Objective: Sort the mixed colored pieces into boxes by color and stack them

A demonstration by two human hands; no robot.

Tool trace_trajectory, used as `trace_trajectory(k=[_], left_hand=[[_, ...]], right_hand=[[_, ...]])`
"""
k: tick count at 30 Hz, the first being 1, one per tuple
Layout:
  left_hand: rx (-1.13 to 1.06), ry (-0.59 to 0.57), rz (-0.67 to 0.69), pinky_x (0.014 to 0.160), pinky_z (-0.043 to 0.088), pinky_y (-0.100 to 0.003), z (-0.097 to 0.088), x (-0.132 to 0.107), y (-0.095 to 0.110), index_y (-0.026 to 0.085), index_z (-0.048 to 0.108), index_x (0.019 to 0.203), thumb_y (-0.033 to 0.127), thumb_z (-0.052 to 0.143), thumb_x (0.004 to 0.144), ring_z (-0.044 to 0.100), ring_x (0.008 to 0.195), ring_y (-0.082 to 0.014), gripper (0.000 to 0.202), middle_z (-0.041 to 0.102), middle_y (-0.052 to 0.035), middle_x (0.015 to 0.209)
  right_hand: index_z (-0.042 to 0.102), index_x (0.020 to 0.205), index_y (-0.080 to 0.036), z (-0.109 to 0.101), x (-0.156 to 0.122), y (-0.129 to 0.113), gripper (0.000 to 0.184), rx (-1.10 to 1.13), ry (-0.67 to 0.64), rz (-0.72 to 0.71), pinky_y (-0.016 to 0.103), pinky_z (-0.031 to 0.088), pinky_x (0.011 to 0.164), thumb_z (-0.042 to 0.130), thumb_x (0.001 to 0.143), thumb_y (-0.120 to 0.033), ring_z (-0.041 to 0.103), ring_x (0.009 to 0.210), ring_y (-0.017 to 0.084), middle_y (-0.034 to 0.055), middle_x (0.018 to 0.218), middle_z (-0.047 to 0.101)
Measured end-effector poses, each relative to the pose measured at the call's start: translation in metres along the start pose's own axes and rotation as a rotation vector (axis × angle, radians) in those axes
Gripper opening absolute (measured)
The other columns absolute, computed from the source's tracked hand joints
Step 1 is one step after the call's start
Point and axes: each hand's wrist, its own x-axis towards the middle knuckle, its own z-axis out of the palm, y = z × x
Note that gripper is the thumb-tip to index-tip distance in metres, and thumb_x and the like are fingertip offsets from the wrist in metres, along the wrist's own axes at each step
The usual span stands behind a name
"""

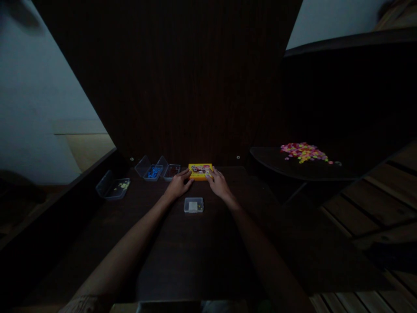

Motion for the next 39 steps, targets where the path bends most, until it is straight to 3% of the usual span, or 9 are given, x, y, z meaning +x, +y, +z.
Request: trace_trajectory(k=[10, 15, 19, 25, 29, 33, 36, 39], left_hand=[[-0.017, 0.039, -0.005, 0.107, 0.047, -0.039, 0.005, 0.002, -0.002, 0.012, 0.064, 0.118, 0.025, 0.057, 0.087, 0.060, 0.121, -0.0262, 0.034, 0.060, -0.0172, 0.133], [0.002, 0.003, -0.020, 0.109, 0.046, -0.038, 0.005, 0.001, 0.001, 0.012, 0.062, 0.118, 0.025, 0.056, 0.088, 0.058, 0.124, -0.0260, 0.033, 0.058, -0.0175, 0.135], [-0.004, -0.059, 0.001, 0.110, 0.044, -0.040, -0.002, -0.003, 0.009, 0.011, 0.054, 0.127, 0.029, 0.044, 0.096, 0.053, 0.130, -0.0261, 0.037, 0.049, -0.0188, 0.144], [-0.044, -0.031, 0.009, 0.115, 0.039, -0.039, -0.011, -0.010, 0.017, 0.014, 0.050, 0.129, 0.026, 0.032, 0.100, 0.045, 0.137, -0.0218, 0.037, 0.048, -0.0139, 0.146], [-0.080, -0.037, 0.049, 0.115, 0.038, -0.038, -0.018, -0.022, 0.017, 0.014, 0.052, 0.129, 0.029, 0.029, 0.101, 0.047, 0.135, -0.0204, 0.040, 0.051, -0.0125, 0.144], [-0.109, -0.058, 0.048, 0.115, 0.038, -0.041, -0.037, -0.043, 0.021, 0.013, 0.049, 0.136, 0.036, 0.029, 0.101, 0.047, 0.135, -0.0222, 0.046, 0.050, -0.0128, 0.145], [-0.159, -0.140, 0.084, 0.113, 0.040, -0.041, -0.051, -0.059, 0.027, 0.016, 0.044, 0.140, 0.044, 0.039, 0.098, 0.050, 0.132, -0.0238, 0.052, 0.052, -0.0124, 0.144], [-0.164, -0.163, 0.071, 0.109, 0.044, -0.042, -0.057, -0.073, 0.036, 0.017, 0.040, 0.143, 0.051, 0.057, 0.088, 0.054, 0.128, -0.0262, 0.067, 0.053, -0.0134, 0.142]], right_hand=[[0.060, 0.134, -0.015, -0.002, 0.002, -0.012, 0.044, -0.168, -0.031, 0.126, 0.044, 0.032, 0.116, 0.052, 0.092, -0.029, 0.042, 0.137, 0.028, 0.0132, 0.144, 0.051], [0.060, 0.133, -0.017, -0.009, 0.003, -0.024, 0.044, -0.279, -0.076, 0.162, 0.040, 0.035, 0.113, 0.053, 0.093, -0.031, 0.044, 0.135, 0.028, 0.0135, 0.146, 0.049], [0.060, 0.134, -0.020, -0.016, 0.006, -0.026, 0.045, -0.296, -0.114, 0.179, 0.043, 0.038, 0.111, 0.056, 0.091, -0.034, 0.048, 0.132, 0.032, 0.0135, 0.148, 0.046], [0.059, 0.135, -0.022, -0.023, 0.009, -0.014, 0.048, -0.194, -0.173, 0.075, 0.044, 0.038, 0.111, 0.054, 0.092, -0.044, 0.051, 0.130, 0.033, 0.0124, 0.153, 0.039], [0.048, 0.143, -0.021, -0.025, -0.005, -0.011, 0.058, -0.118, -0.178, 0.052, 0.047, 0.034, 0.113, 0.044, 0.095, -0.054, 0.044, 0.136, 0.033, 0.0137, 0.158, 0.027], [0.045, 0.145, -0.020, -0.028, -0.029, -0.017, 0.059, -0.070, -0.161, -0.002, 0.050, 0.027, 0.116, 0.036, 0.098, -0.055, 0.033, 0.143, 0.031, 0.0131, 0.159, 0.025], [0.049, 0.141, -0.016, -0.032, -0.050, -0.027, 0.059, -0.008, -0.114, -0.045, 0.051, 0.025, 0.117, 0.036, 0.098, -0.054, 0.031, 0.143, 0.030, 0.0162, 0.156, 0.031], [0.059, 0.130, -0.021, -0.035, -0.071, -0.041, 0.047, 0.143, -0.030, -0.160, 0.045, 0.033, 0.115, 0.036, 0.100, -0.047, 0.043, 0.136, 0.024, 0.0116, 0.147, 0.047]])
